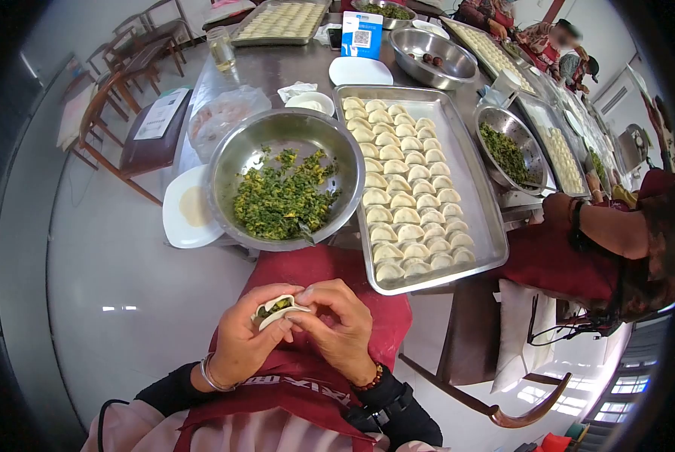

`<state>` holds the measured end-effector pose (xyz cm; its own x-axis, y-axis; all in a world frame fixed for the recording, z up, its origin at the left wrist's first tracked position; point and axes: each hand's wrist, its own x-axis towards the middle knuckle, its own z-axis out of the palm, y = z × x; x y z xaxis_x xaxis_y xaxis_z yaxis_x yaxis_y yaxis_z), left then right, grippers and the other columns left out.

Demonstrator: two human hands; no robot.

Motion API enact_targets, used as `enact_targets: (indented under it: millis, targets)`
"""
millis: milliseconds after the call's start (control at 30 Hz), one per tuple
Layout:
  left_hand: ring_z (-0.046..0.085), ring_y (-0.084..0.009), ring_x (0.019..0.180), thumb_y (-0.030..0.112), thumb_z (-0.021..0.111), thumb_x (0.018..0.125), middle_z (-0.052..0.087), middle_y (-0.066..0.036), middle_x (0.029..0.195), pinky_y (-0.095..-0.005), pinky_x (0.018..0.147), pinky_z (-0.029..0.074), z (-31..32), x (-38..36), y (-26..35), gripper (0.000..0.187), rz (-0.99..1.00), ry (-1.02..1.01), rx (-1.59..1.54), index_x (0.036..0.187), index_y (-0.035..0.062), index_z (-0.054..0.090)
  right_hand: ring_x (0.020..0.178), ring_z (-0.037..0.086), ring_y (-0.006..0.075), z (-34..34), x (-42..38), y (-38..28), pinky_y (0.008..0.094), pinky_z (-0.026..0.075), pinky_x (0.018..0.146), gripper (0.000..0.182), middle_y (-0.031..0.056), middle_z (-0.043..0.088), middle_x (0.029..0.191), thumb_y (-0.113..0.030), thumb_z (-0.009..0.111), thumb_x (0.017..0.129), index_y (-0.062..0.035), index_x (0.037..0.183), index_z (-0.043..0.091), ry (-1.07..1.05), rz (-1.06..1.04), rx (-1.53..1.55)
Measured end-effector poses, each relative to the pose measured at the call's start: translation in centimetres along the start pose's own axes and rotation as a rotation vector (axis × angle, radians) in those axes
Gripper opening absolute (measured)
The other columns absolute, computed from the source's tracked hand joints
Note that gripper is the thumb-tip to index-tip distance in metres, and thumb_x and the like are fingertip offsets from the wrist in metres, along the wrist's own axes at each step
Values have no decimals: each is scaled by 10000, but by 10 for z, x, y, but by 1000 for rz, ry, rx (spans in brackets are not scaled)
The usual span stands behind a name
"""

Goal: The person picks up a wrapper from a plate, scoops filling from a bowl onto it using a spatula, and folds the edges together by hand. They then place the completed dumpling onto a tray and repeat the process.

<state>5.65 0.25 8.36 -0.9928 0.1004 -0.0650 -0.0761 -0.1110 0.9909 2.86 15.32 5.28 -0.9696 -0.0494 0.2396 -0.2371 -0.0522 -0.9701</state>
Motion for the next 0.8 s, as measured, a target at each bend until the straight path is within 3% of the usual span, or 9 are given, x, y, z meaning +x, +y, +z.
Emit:
enact_targets:
  millis: [133, 167, 233, 333, 400, 433, 567, 700, 800]
  targets:
    - [613, -128, 894, -44, 554, 916, 556, -114, 1230, -246, 733, 538, -3, 1, -1, 357, 54, -68, 47, 1270, -14, 513, 774, 588, 110, -11, 4, 8, 233, 490, 629, 279, 82, 630, 940, 17, 787, 721, -30, 964, 658, -118, -305, -203]
    - [619, -137, 891, -45, 551, 917, 539, -120, 1245, -250, 739, 542, -5, 1, -2, 383, 80, -96, 81, 1294, -11, 491, 774, 588, 110, -10, 4, 6, 233, 490, 629, 279, 82, 630, 940, 17, 787, 721, -30, 964, 658, -118, -305, -202]
    - [625, -147, 888, -45, 549, 917, 523, -126, 1261, -255, 745, 546, -5, 0, -3, 410, 104, -122, 114, 1318, -9, 468, 769, 585, 133, -4, 2, -5, 251, 483, 635, 230, 76, 636, 911, -8, 779, 732, -44, 933, 673, -24, -97, -62]
    - [660, -145, 872, -68, 570, 894, 576, -127, 1185, -245, 703, 559, -1, -2, 2, 459, -9, -50, -80, 1334, 5, 460, 762, 582, 167, 0, 7, -18, 273, 473, 637, 163, 60, 643, 865, -27, 768, 735, -58, 874, 689, -38, 36, -53]
    - [641, -166, 876, -50, 542, 918, 536, -141, 1213, -264, 735, 554, -1, -3, 9, 495, -62, -68, -69, 1381, -8, 371, 768, 584, 182, -7, 7, -8, 285, 470, 646, 152, 57, 646, 864, -28, 764, 733, -63, 865, 695, -89, -89, -122]
    - [641, -166, 876, -50, 542, 918, 536, -141, 1213, -264, 735, 554, -1, -3, 8, 495, -62, -68, -69, 1381, -8, 371, 775, 586, 196, -10, 7, -3, 296, 467, 655, 142, 53, 650, 863, -30, 760, 732, -68, 856, 702, -141, -212, -191]
    - [646, -133, 851, -57, 557, 900, 599, -116, 1116, -244, 706, 542, -1, -3, 1, 454, -100, -75, -46, 1335, -5, 440, 763, 591, 195, -11, 5, -2, 311, 466, 672, 166, 50, 658, 876, -36, 768, 719, -66, 868, 702, -105, -307, -283]
    - [639, -91, 782, -54, 581, 887, 646, -82, 1022, -222, 671, 525, -2, -3, 2, 414, -77, -40, 28, 1288, 8, 504, 745, 588, 195, -6, 5, -5, 305, 465, 640, 166, 51, 646, 847, -55, 790, 701, -72, 828, 684, -122, -205, -253]
    - [632, -91, 760, -57, 582, 885, 644, -77, 1036, -223, 674, 526, 0, -3, 2, 429, -58, -50, 22, 1301, 10, 504, 734, 582, 201, -2, 3, -9, 306, 462, 621, 222, 54, 632, 842, -72, 817, 675, -77, 836, 665, -14, -51, -80]
